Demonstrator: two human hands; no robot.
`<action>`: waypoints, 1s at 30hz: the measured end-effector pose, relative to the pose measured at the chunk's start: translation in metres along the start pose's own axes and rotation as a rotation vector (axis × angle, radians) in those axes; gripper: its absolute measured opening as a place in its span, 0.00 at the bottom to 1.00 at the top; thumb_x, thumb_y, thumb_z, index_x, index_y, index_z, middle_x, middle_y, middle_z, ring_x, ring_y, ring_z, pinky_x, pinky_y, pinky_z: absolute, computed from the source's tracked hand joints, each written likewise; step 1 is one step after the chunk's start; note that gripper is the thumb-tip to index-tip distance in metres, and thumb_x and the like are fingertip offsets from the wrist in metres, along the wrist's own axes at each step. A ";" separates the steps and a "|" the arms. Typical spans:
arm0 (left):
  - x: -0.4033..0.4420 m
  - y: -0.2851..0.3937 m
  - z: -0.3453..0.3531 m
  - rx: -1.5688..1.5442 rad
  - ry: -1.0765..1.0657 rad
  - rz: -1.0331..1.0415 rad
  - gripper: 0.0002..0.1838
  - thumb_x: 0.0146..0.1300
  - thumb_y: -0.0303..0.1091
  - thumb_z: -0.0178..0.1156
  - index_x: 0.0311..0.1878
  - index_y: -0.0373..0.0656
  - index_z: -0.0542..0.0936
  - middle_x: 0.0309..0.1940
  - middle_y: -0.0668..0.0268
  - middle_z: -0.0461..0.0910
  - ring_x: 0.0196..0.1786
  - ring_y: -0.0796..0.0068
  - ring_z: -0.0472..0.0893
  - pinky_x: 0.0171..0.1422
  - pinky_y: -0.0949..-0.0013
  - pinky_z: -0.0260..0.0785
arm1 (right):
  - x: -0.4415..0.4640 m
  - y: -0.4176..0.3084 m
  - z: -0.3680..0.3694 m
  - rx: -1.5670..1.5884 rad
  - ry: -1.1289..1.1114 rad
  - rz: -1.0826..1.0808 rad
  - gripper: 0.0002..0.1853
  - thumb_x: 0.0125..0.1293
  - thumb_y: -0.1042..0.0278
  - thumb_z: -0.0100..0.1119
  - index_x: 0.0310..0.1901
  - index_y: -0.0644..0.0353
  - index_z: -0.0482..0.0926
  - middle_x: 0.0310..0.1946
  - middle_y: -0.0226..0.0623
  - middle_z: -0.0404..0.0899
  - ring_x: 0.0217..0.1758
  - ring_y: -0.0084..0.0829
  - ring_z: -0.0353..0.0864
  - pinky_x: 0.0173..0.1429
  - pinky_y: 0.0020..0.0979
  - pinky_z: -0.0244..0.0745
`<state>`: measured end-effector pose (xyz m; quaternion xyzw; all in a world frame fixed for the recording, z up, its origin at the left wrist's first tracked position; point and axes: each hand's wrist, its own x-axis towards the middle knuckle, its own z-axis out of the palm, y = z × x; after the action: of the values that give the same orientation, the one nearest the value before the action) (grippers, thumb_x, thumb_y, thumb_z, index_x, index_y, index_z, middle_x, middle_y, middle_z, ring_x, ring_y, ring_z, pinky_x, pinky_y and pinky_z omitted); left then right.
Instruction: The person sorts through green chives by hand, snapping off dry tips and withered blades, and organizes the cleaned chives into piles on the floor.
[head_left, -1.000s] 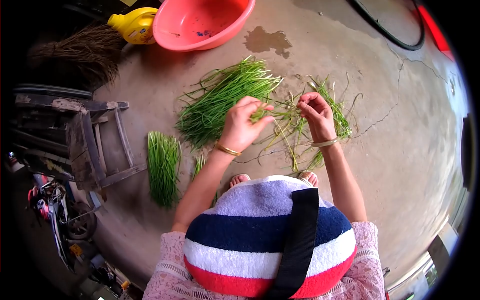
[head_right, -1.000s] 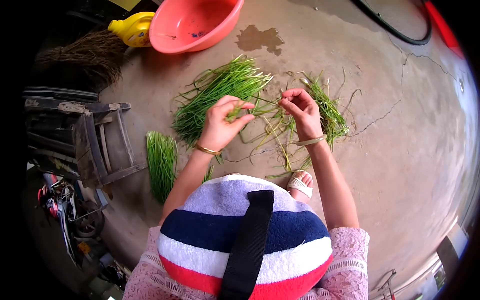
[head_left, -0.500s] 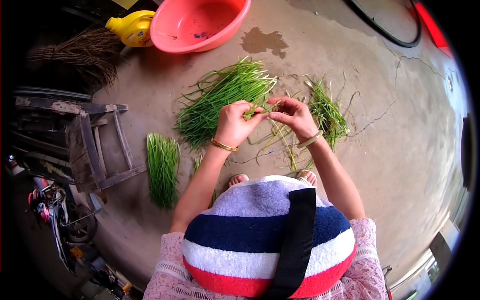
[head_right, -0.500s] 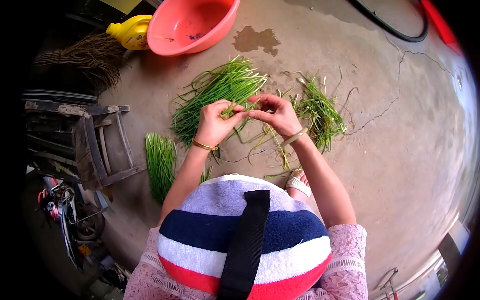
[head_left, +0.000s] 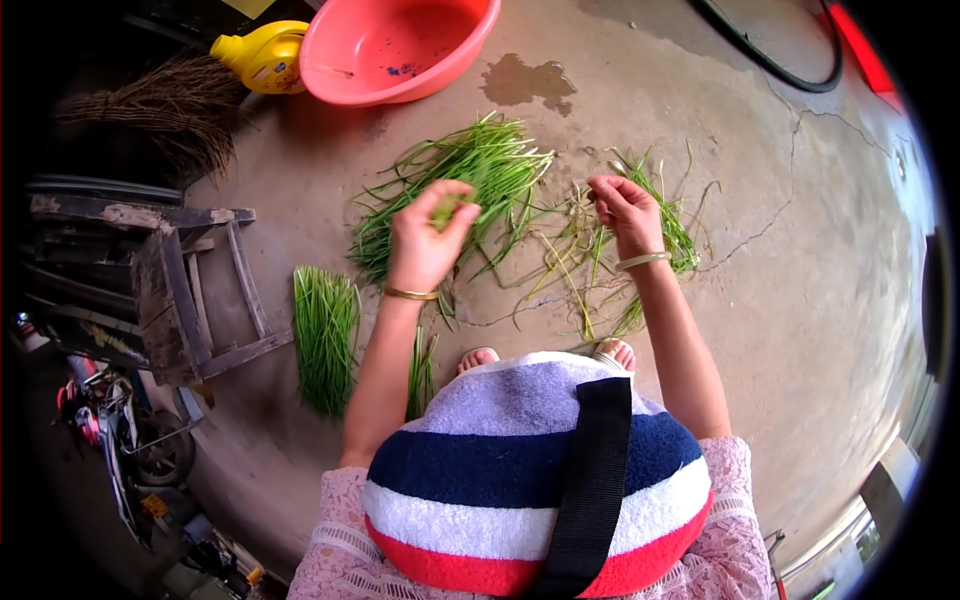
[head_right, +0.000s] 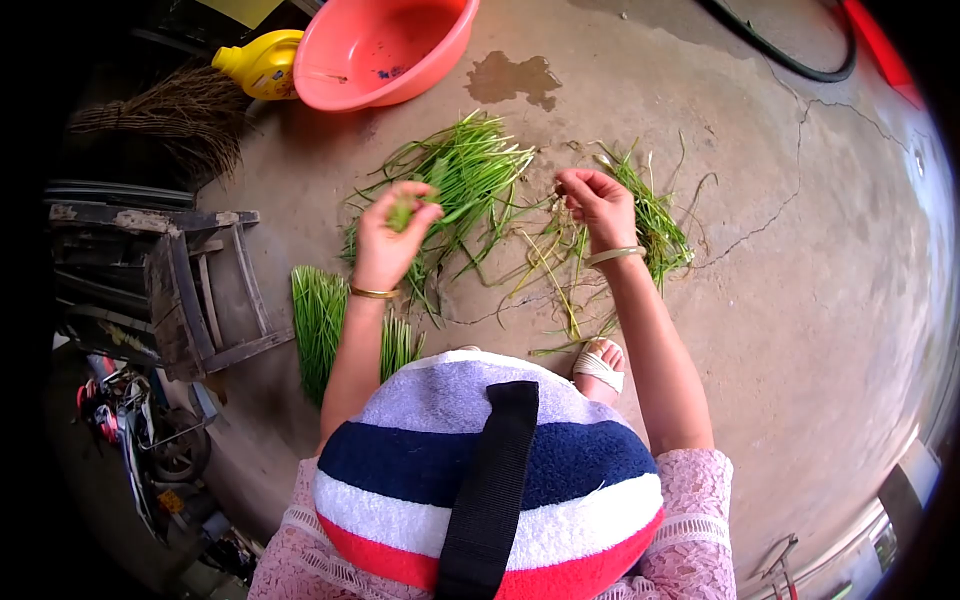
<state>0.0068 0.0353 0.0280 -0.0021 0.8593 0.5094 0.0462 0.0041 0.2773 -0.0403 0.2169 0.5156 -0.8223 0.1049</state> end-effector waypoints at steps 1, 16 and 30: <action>0.002 -0.004 -0.008 -0.100 0.066 0.034 0.09 0.55 0.21 0.58 0.40 0.41 0.75 0.27 0.71 0.77 0.35 0.80 0.78 0.38 0.78 0.70 | -0.001 -0.004 -0.004 -0.157 0.046 -0.009 0.08 0.59 0.66 0.58 0.37 0.61 0.80 0.25 0.25 0.78 0.21 0.11 0.68 0.24 0.13 0.59; -0.023 0.005 -0.120 -0.464 0.472 0.057 0.07 0.62 0.29 0.52 0.41 0.37 0.74 0.26 0.72 0.69 0.20 0.88 0.60 0.31 0.80 0.60 | -0.024 -0.005 -0.039 -1.310 0.214 -0.353 0.10 0.46 0.64 0.64 0.25 0.62 0.76 0.23 0.40 0.73 0.28 0.38 0.74 0.34 0.34 0.69; -0.035 0.026 -0.172 -0.838 0.602 0.137 0.06 0.64 0.33 0.49 0.40 0.41 0.72 0.44 0.57 0.75 0.20 0.90 0.61 0.38 0.78 0.65 | -0.018 0.015 0.001 -1.001 -0.144 -0.333 0.17 0.48 0.71 0.62 0.43 0.59 0.74 0.32 0.39 0.76 0.27 0.32 0.76 0.34 0.30 0.73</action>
<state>0.0270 -0.1048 0.1357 -0.1104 0.5552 0.7883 -0.2411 0.0258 0.2688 -0.0433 -0.0014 0.8638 -0.4941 0.0986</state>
